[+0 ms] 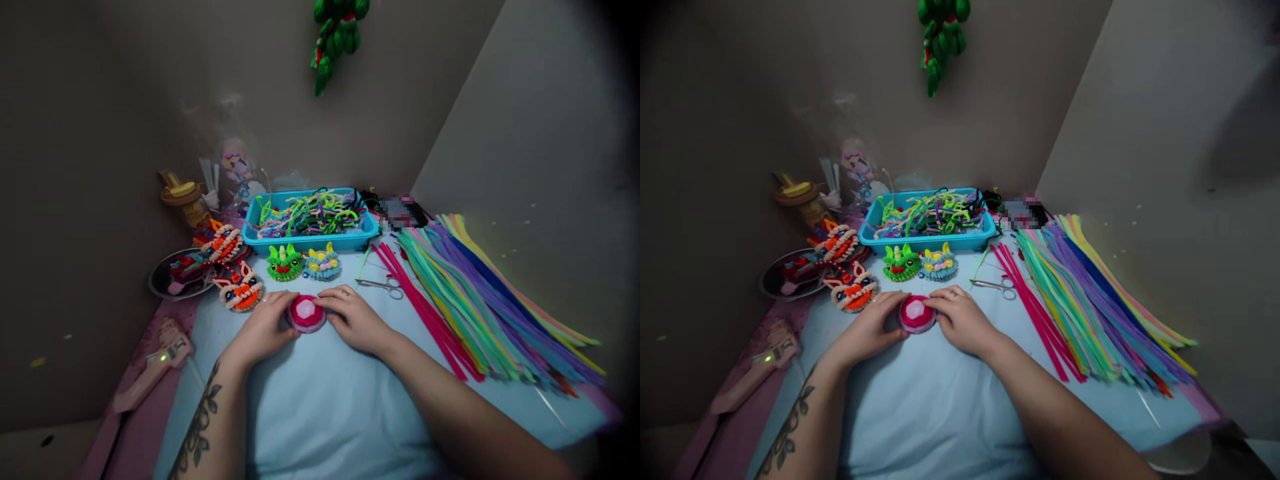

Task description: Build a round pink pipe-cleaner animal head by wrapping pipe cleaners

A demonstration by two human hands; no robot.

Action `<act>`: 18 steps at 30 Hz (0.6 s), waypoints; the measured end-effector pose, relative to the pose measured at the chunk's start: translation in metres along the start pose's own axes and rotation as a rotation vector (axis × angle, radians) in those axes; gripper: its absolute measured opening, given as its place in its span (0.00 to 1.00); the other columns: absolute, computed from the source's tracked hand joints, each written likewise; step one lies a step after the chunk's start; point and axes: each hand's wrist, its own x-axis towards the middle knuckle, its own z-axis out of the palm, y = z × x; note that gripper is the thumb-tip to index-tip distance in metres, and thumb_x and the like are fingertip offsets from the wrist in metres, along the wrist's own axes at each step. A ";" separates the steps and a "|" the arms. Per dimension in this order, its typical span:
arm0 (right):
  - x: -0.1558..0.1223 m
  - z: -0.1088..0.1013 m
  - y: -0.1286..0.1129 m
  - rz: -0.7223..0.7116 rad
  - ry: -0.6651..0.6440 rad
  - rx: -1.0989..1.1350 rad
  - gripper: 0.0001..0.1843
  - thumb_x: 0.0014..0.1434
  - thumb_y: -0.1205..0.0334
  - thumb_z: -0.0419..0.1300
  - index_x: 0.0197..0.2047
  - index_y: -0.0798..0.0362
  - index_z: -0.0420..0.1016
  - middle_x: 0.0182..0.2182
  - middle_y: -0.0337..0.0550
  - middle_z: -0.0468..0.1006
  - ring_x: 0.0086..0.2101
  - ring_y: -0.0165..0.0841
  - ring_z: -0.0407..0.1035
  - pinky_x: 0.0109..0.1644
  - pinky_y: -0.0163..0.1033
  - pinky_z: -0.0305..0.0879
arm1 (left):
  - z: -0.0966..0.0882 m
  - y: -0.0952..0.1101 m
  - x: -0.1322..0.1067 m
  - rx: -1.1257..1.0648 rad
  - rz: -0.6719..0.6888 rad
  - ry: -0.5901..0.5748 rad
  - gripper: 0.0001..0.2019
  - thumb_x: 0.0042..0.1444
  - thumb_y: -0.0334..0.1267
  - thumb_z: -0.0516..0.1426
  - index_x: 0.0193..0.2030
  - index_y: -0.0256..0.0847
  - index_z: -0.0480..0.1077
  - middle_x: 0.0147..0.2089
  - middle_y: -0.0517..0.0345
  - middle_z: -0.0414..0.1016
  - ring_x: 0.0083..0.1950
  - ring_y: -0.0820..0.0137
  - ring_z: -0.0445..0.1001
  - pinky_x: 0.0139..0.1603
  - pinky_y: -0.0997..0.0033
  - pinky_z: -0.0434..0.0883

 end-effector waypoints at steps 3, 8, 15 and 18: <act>0.001 0.000 -0.001 0.006 -0.023 0.031 0.29 0.52 0.75 0.56 0.57 0.49 0.66 0.50 0.46 0.73 0.50 0.39 0.63 0.55 0.49 0.60 | 0.000 -0.002 -0.002 -0.027 -0.011 0.009 0.32 0.46 0.38 0.63 0.60 0.44 0.60 0.58 0.48 0.67 0.58 0.58 0.64 0.58 0.55 0.62; 0.003 0.005 -0.003 0.019 -0.057 0.028 0.26 0.53 0.72 0.59 0.56 0.50 0.66 0.52 0.47 0.72 0.51 0.39 0.61 0.56 0.49 0.60 | -0.001 0.002 -0.002 -0.050 -0.048 0.009 0.29 0.49 0.47 0.61 0.57 0.41 0.63 0.55 0.45 0.69 0.55 0.58 0.68 0.56 0.56 0.65; 0.005 0.002 -0.013 0.046 -0.068 0.009 0.28 0.52 0.73 0.58 0.57 0.51 0.65 0.52 0.45 0.71 0.50 0.38 0.62 0.56 0.46 0.60 | 0.007 0.009 0.004 -0.025 -0.010 0.070 0.30 0.51 0.49 0.59 0.59 0.42 0.60 0.58 0.45 0.65 0.59 0.56 0.64 0.58 0.54 0.64; 0.006 -0.002 -0.014 0.075 -0.016 -0.015 0.30 0.51 0.76 0.55 0.58 0.52 0.63 0.52 0.45 0.71 0.52 0.37 0.60 0.58 0.45 0.58 | 0.017 0.010 0.010 0.001 0.033 0.036 0.26 0.53 0.47 0.58 0.57 0.42 0.61 0.56 0.45 0.66 0.57 0.57 0.65 0.58 0.53 0.64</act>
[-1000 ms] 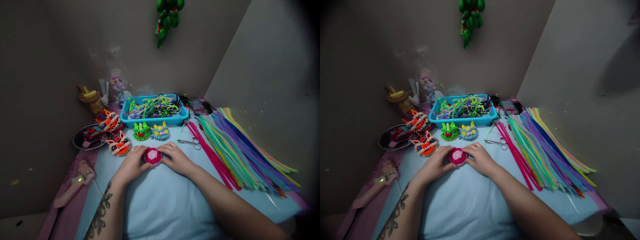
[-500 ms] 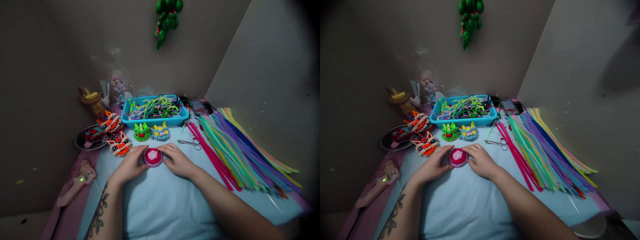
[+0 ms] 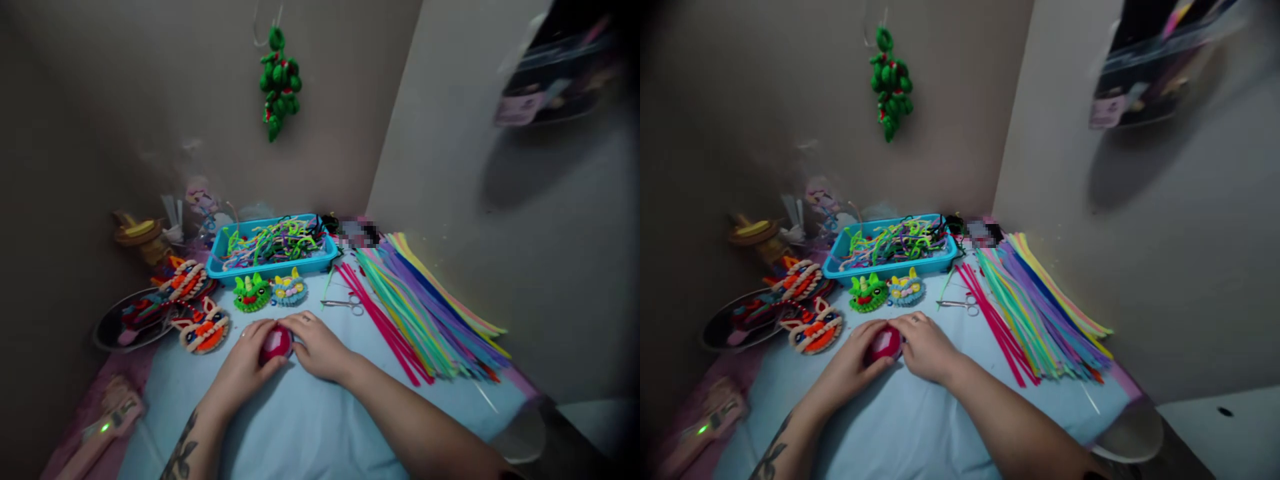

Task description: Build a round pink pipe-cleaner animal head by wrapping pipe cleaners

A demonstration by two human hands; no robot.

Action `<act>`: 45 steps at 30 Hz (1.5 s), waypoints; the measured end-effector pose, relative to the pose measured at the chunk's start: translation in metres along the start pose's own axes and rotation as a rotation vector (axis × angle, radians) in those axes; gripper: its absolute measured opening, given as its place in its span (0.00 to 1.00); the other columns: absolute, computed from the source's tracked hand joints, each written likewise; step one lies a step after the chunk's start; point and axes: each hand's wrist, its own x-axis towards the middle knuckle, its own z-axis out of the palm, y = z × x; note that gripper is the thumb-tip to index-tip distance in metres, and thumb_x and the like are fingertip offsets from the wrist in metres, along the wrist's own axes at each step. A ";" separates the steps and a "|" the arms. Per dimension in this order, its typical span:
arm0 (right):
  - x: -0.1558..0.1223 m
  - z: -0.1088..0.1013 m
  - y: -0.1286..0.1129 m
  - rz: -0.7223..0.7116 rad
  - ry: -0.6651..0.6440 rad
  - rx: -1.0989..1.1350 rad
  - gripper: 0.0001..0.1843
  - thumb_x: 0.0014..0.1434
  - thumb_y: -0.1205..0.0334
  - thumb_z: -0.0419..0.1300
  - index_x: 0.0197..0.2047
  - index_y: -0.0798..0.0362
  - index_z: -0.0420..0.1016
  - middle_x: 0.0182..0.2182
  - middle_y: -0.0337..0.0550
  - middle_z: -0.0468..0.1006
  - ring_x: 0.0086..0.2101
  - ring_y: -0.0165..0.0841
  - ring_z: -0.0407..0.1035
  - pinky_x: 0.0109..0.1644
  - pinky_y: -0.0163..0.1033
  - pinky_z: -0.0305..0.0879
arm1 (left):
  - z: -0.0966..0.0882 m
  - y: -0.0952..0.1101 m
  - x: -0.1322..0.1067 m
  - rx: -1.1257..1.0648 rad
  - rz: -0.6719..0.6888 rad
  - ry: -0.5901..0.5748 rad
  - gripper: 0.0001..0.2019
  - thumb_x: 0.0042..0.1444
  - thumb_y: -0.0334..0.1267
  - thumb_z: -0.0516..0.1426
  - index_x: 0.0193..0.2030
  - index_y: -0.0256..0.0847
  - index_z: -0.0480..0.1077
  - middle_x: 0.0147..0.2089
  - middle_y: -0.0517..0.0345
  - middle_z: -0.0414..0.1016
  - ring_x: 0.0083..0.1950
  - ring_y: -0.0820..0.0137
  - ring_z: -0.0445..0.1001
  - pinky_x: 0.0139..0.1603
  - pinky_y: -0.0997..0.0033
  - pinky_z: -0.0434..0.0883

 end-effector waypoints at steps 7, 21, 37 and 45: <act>-0.003 -0.008 -0.003 0.032 0.153 0.027 0.24 0.53 0.73 0.54 0.55 0.54 0.67 0.50 0.46 0.73 0.51 0.36 0.61 0.58 0.43 0.58 | 0.009 0.002 0.004 0.067 0.033 0.012 0.20 0.53 0.40 0.57 0.53 0.41 0.65 0.53 0.45 0.69 0.54 0.57 0.67 0.55 0.53 0.66; -0.123 -0.086 0.028 0.309 0.433 -0.077 0.14 0.60 0.59 0.52 0.46 0.53 0.72 0.45 0.50 0.75 0.47 0.40 0.68 0.52 0.46 0.64 | 0.001 0.011 -0.012 0.097 -0.049 0.102 0.41 0.44 0.43 0.64 0.64 0.37 0.53 0.65 0.37 0.57 0.65 0.50 0.56 0.62 0.47 0.59; -0.052 -0.101 0.043 0.701 -0.100 -0.586 0.16 0.56 0.72 0.53 0.48 0.62 0.68 0.44 0.61 0.74 0.45 0.44 0.70 0.47 0.41 0.61 | -0.001 -0.003 0.041 0.137 0.111 0.564 0.10 0.58 0.37 0.54 0.44 0.39 0.71 0.43 0.50 0.77 0.45 0.64 0.75 0.47 0.62 0.72; -0.044 -0.095 0.045 0.767 -0.245 -0.659 0.18 0.55 0.80 0.47 0.47 0.61 0.64 0.43 0.60 0.75 0.41 0.40 0.72 0.39 0.37 0.58 | -0.003 -0.009 0.032 0.117 0.119 0.604 0.09 0.57 0.35 0.55 0.44 0.40 0.72 0.42 0.52 0.77 0.45 0.64 0.75 0.47 0.63 0.72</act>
